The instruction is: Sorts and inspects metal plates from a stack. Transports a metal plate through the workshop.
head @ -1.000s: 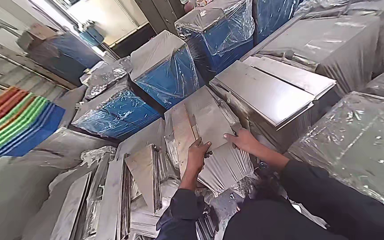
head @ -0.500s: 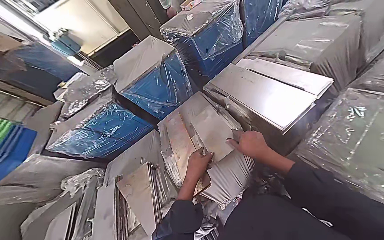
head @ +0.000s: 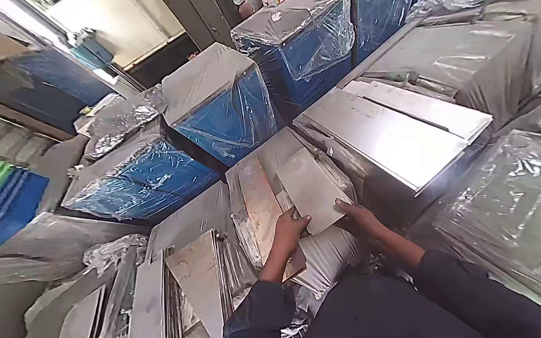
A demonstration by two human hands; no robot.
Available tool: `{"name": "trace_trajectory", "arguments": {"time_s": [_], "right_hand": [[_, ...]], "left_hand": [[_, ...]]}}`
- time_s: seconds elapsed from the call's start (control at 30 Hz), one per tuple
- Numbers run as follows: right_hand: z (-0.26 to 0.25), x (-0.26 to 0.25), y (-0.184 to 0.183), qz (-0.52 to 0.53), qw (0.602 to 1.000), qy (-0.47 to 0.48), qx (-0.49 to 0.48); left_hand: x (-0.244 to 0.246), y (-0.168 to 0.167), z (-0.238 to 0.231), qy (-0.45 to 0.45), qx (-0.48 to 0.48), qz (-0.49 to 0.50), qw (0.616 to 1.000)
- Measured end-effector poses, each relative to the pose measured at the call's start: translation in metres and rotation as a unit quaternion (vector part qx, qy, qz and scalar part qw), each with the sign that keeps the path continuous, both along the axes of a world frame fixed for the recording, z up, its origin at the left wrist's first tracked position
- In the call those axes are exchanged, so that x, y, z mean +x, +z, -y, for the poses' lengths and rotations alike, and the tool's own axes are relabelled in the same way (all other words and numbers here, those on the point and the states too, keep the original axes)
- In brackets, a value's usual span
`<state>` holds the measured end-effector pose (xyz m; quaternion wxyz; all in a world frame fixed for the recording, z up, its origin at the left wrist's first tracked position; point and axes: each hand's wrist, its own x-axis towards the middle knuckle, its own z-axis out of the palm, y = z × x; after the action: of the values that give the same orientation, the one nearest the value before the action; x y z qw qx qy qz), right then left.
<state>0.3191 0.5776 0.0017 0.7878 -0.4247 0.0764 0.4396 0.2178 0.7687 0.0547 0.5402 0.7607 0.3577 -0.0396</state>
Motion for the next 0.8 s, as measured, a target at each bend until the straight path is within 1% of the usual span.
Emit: {"name": "trace_trajectory", "arguments": {"time_s": [0.03, 0.07, 0.1, 0.13, 0.2, 0.27, 0.3, 0.37, 0.47, 0.53, 0.6, 0.63, 0.7, 0.8], "right_hand": [[-0.005, -0.004, -0.001, -0.001, 1.000, -0.022, 0.014], [-0.008, -0.008, 0.000, 0.004, 0.999, -0.041, 0.016], [-0.010, -0.011, -0.001, 0.014, 0.998, -0.054, 0.011], [-0.012, -0.011, -0.001, 0.025, 0.998, -0.065, 0.001], [-0.017, -0.011, 0.002, 0.032, 0.996, -0.078, -0.040], [-0.022, -0.012, 0.004, 0.026, 0.994, -0.087, -0.063], [-0.024, -0.012, 0.003, 0.024, 0.993, -0.092, -0.069], [-0.026, -0.014, 0.002, 0.021, 0.991, -0.099, -0.082], [-0.026, -0.019, 0.002, 0.006, 0.992, -0.090, -0.084], [-0.028, -0.022, 0.005, -0.004, 0.994, -0.079, -0.072], [-0.032, -0.029, 0.007, 0.006, 0.996, -0.069, -0.062], [-0.035, -0.033, 0.007, 0.027, 0.994, -0.080, -0.067], [-0.040, -0.037, 0.006, 0.063, 0.988, -0.116, -0.086], [-0.040, -0.037, 0.007, 0.067, 0.981, -0.140, -0.118]], "left_hand": [[0.001, 0.003, -0.002, -0.018, 0.034, -0.021, 0.999], [0.003, 0.010, -0.004, -0.049, 0.099, -0.064, 0.992], [0.007, 0.021, -0.006, -0.079, 0.166, -0.118, 0.976], [0.014, 0.033, -0.009, -0.090, 0.224, -0.151, 0.959], [0.034, 0.051, -0.021, -0.078, 0.308, -0.145, 0.937], [0.068, 0.056, -0.047, -0.079, 0.361, -0.076, 0.926], [0.089, 0.052, -0.063, -0.088, 0.370, -0.040, 0.924], [0.133, 0.034, -0.092, -0.126, 0.358, -0.030, 0.925], [0.186, 0.002, -0.117, -0.182, 0.337, -0.090, 0.919], [0.208, -0.006, -0.123, -0.212, 0.323, -0.128, 0.913], [0.213, -0.010, -0.125, -0.232, 0.293, -0.134, 0.918], [0.213, -0.011, -0.124, -0.232, 0.285, -0.136, 0.920], [0.211, -0.011, -0.122, -0.209, 0.287, -0.126, 0.926], [0.202, -0.010, -0.118, -0.164, 0.308, -0.097, 0.932]]}}
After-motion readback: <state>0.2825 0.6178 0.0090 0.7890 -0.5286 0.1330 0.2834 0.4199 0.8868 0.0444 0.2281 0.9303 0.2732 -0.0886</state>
